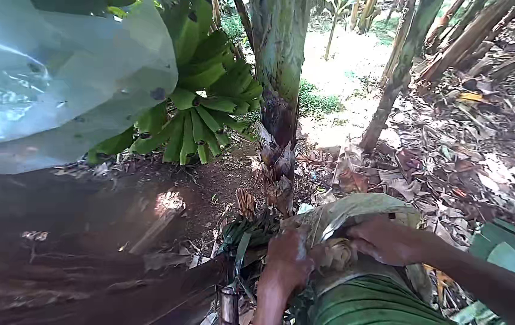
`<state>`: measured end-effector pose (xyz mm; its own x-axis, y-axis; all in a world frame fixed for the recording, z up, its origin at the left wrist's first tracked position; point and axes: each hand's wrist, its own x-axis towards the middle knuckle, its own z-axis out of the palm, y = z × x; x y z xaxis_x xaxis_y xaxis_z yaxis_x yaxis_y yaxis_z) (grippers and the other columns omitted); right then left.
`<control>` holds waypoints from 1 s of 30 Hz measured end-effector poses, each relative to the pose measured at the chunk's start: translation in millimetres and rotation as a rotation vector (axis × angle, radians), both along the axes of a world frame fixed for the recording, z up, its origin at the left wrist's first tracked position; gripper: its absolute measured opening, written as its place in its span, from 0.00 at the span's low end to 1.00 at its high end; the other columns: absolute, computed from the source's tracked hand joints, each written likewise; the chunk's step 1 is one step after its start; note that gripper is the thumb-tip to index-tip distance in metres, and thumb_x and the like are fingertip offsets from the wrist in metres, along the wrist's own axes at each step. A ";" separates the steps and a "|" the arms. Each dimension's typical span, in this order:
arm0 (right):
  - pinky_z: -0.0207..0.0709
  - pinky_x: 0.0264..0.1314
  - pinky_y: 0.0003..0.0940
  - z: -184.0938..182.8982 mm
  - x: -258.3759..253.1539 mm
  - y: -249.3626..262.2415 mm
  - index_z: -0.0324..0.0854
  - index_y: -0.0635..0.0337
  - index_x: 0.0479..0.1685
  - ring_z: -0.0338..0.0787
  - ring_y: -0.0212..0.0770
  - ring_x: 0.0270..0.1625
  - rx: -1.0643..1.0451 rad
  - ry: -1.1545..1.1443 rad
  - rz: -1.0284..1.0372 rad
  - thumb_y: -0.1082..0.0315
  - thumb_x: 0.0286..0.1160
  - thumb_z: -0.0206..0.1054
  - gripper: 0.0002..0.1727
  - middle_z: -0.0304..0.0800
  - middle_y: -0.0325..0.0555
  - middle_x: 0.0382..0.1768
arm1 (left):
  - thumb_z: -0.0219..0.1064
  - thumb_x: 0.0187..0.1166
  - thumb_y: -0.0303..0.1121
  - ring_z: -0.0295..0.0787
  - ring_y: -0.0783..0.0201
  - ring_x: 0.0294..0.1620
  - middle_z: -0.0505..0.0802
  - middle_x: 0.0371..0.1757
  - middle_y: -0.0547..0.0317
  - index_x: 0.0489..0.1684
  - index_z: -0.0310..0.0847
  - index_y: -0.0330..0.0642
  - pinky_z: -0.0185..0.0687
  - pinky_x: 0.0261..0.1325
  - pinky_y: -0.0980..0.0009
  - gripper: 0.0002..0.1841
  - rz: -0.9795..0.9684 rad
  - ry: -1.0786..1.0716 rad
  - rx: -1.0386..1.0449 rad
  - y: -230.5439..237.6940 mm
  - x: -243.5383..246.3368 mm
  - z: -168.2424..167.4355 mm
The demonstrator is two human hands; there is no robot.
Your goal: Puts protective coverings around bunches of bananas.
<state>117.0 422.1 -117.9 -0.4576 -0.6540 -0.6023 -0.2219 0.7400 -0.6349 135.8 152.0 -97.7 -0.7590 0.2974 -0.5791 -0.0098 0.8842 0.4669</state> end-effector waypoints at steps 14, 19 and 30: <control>0.79 0.62 0.63 -30.4 -5.9 -50.4 0.86 0.66 0.48 0.90 0.64 0.55 -0.056 0.210 0.203 0.69 0.83 0.60 0.11 0.90 0.62 0.47 | 0.62 0.80 0.43 0.93 0.58 0.46 0.95 0.39 0.59 0.36 0.92 0.49 0.85 0.52 0.49 0.14 -0.123 0.246 0.129 -18.9 -26.4 -30.8; 0.84 0.49 0.57 -4.6 -13.4 6.2 0.88 0.60 0.41 0.92 0.54 0.44 -0.129 0.323 0.103 0.68 0.84 0.60 0.11 0.91 0.51 0.37 | 0.62 0.80 0.43 0.93 0.59 0.48 0.95 0.42 0.61 0.38 0.93 0.50 0.85 0.53 0.49 0.13 -0.056 0.241 0.133 -25.1 -22.4 -39.7; 0.80 0.59 0.59 -17.1 -41.2 42.8 0.90 0.60 0.50 0.92 0.54 0.49 -0.010 0.258 -0.103 0.68 0.85 0.57 0.14 0.94 0.53 0.43 | 0.79 0.61 0.60 0.86 0.48 0.62 0.92 0.54 0.55 0.50 0.90 0.51 0.82 0.65 0.51 0.27 -0.307 0.545 0.208 49.7 0.3 -35.6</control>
<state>75.8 464.8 -135.0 -0.6594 -0.6017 -0.4507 -0.3012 0.7608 -0.5749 136.1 201.7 -133.2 -0.7899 0.6117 -0.0424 0.5152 0.6997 0.4950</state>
